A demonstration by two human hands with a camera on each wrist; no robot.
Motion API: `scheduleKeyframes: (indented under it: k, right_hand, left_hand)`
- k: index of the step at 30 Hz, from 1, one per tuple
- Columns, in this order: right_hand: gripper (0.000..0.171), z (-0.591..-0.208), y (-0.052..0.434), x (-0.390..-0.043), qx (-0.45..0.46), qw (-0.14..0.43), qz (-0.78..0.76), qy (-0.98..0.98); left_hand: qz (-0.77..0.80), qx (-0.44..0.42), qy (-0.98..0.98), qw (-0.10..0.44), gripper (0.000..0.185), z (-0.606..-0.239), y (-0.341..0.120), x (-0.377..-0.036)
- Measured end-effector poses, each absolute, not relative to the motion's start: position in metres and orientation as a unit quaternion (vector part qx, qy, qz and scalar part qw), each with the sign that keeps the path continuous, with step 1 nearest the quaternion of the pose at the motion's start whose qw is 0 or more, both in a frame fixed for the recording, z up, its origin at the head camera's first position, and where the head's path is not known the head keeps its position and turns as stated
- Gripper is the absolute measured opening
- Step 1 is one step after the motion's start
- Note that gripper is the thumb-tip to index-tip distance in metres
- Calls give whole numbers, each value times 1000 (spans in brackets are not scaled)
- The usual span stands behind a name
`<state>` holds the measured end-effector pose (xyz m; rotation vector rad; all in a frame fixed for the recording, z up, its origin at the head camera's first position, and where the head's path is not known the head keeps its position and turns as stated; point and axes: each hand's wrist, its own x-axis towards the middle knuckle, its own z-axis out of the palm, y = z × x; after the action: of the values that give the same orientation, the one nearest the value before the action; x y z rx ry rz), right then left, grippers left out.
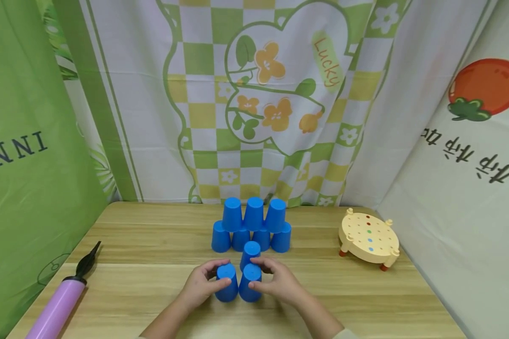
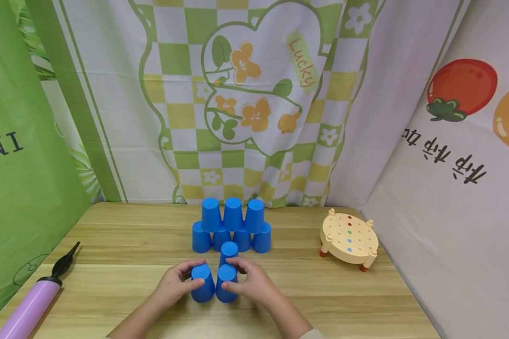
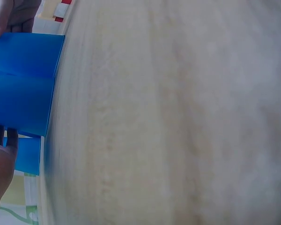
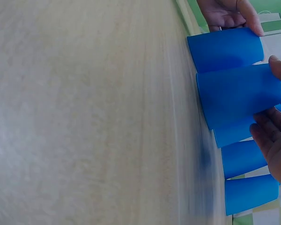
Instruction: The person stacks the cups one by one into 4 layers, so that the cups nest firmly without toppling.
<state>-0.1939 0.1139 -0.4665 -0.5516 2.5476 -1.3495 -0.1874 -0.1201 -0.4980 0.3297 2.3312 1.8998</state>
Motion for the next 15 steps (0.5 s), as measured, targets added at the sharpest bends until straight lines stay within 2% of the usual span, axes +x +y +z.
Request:
scheduleKeyframes:
  k: [15]
  right_hand:
    - [56,-473,112,-195,-165,119,-467,861]
  left_hand:
    - [618,113,776,58,53,-496,-121,-186]
